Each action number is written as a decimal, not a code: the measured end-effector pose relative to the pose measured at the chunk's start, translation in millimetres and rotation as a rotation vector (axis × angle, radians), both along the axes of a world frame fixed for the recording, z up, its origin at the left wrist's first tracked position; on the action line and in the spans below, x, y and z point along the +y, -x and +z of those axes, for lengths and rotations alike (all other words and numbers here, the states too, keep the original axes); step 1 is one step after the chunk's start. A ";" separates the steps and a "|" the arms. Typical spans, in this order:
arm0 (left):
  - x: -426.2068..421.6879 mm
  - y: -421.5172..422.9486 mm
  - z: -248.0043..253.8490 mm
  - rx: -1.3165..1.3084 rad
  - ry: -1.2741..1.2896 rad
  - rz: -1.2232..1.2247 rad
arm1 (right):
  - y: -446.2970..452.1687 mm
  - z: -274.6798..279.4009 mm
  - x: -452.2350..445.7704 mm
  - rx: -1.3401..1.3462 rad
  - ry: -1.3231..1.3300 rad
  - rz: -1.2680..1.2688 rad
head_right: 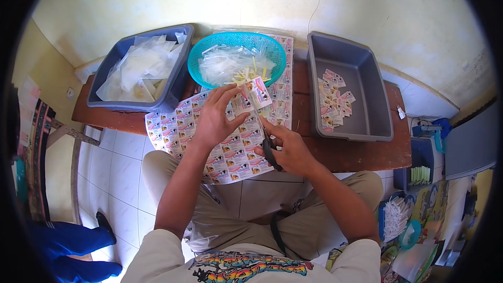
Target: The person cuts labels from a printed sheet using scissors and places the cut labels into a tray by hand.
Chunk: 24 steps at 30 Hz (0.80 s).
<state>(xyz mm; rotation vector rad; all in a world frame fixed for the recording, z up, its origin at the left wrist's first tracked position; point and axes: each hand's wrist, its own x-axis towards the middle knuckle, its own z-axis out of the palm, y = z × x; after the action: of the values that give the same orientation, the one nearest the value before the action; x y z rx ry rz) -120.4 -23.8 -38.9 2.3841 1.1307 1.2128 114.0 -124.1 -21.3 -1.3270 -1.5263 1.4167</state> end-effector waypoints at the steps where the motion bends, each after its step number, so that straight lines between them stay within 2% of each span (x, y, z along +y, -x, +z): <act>1: -0.6 0.2 -0.9 0.000 0.001 0.000 | 0.8 1.9 -0.5 0.004 0.026 -0.001; 24: 0.4 0.2 -4.4 0.019 -0.017 -0.021 | -3.8 -11.3 -3.1 -0.049 -0.075 0.030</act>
<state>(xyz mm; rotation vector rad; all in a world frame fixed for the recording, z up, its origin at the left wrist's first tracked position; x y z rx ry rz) -120.6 -23.5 -43.3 2.4187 1.1022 1.2011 117.8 -127.2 -32.6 -1.3069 -1.6222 1.3408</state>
